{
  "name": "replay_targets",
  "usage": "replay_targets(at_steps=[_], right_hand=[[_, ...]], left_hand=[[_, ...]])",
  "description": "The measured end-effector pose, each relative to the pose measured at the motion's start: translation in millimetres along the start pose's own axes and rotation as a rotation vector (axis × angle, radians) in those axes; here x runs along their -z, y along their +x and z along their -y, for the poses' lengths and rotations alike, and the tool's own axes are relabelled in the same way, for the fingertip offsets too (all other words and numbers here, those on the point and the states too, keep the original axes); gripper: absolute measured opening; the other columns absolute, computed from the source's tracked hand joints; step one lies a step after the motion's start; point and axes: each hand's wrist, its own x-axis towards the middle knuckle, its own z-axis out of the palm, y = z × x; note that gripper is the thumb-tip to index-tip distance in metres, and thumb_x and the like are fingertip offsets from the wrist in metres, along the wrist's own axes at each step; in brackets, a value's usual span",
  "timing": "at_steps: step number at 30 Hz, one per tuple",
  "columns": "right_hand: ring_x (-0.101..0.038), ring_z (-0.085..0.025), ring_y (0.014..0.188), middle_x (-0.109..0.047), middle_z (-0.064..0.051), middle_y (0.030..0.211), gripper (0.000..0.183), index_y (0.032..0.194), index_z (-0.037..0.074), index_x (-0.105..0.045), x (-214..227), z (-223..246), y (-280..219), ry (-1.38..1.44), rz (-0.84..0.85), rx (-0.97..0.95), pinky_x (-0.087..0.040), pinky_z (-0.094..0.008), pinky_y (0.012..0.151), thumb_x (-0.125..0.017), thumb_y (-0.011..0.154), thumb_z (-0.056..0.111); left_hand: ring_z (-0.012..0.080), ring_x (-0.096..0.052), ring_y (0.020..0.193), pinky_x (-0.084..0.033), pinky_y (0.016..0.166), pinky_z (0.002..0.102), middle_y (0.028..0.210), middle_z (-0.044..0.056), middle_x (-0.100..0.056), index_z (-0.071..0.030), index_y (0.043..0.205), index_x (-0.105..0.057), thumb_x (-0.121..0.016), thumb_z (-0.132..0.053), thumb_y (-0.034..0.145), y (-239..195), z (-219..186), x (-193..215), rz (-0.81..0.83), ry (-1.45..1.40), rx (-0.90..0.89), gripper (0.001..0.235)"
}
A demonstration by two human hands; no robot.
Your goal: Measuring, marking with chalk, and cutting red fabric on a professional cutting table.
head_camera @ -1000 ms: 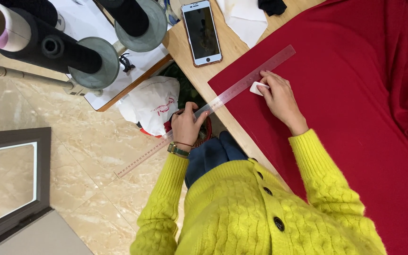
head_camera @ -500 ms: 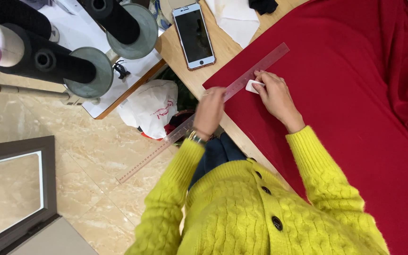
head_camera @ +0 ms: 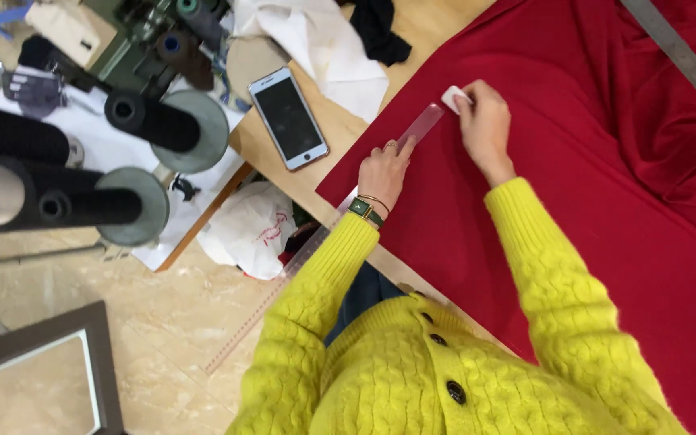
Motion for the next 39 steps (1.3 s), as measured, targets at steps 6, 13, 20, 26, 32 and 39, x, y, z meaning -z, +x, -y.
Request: replay_targets(at_steps=[6, 13, 20, 26, 32, 39], right_hand=[[-0.071, -0.035, 0.085, -0.071, -0.009, 0.085, 0.011, 0.099, 0.014, -0.068, -24, 7, 13, -0.059, 0.024, 0.017, -0.053, -0.046, 0.079, -0.076, 0.098, 0.021], [-0.071, -0.02, 0.08, -0.069, 0.0, 0.08, 0.015, 0.097, 0.019, -0.065, 21, 11, -25, -0.569, 0.068, 0.199, -0.052, -0.035, 0.075, -0.066, 0.103, 0.033], [-0.073, -0.027, 0.083, -0.07, -0.003, 0.082, 0.016, 0.1, 0.02, -0.066, 166, 29, -178, -0.485, 0.186, -0.186, -0.049, -0.043, 0.088, -0.07, 0.103, 0.035], [-0.067, -0.026, 0.075, -0.073, -0.005, 0.08, 0.016, 0.106, 0.015, -0.071, 173, 31, -332, -0.136, 0.099, -0.664, -0.052, -0.043, 0.074, -0.068, 0.105, 0.031], [-0.071, -0.028, 0.1, -0.075, -0.002, 0.098, 0.007, 0.1, 0.021, -0.073, 173, 56, -330, -0.002, 0.024, -0.477, -0.053, -0.041, 0.092, -0.076, 0.093, 0.023], [-0.061, -0.045, 0.123, -0.068, -0.02, 0.132, 0.008, 0.093, 0.008, -0.071, 206, 97, -300, 0.695, 0.038, -0.219, -0.045, -0.057, 0.1, -0.074, 0.091, 0.014]], left_hand=[[0.0252, -0.069, 0.061, -0.058, 0.053, 0.04, 0.076, 0.005, -0.065, -0.046, 0.153, -0.04, -0.059, -0.057, 0.098, 29, -12, -41, 0.121, 0.008, 0.041, 0.06], [0.0251, -0.073, 0.065, -0.061, 0.057, 0.039, 0.077, 0.006, -0.07, -0.046, 0.153, -0.04, -0.057, -0.052, 0.101, 34, -11, -27, 0.179, -0.011, 0.04, 0.056], [0.0261, -0.07, 0.071, -0.061, 0.06, 0.04, 0.086, 0.007, -0.062, -0.034, 0.143, -0.052, -0.072, -0.034, 0.09, 3, 9, 9, -0.088, -0.113, 0.084, 0.057], [0.0343, -0.061, 0.096, -0.048, 0.076, 0.047, 0.106, 0.012, -0.059, -0.014, 0.114, -0.061, -0.069, -0.054, 0.091, -58, 29, 51, -0.045, -0.378, 0.311, 0.048], [0.0317, -0.066, 0.089, -0.052, 0.079, 0.046, 0.095, 0.009, -0.065, -0.015, 0.122, -0.057, -0.062, -0.058, 0.097, -90, -12, 52, -0.021, -0.387, 0.141, 0.051], [0.0309, -0.07, 0.065, -0.053, 0.062, 0.039, 0.072, 0.007, -0.069, -0.017, 0.107, -0.059, -0.079, -0.042, 0.088, -35, -110, 232, 0.258, -1.121, -0.059, 0.037]])
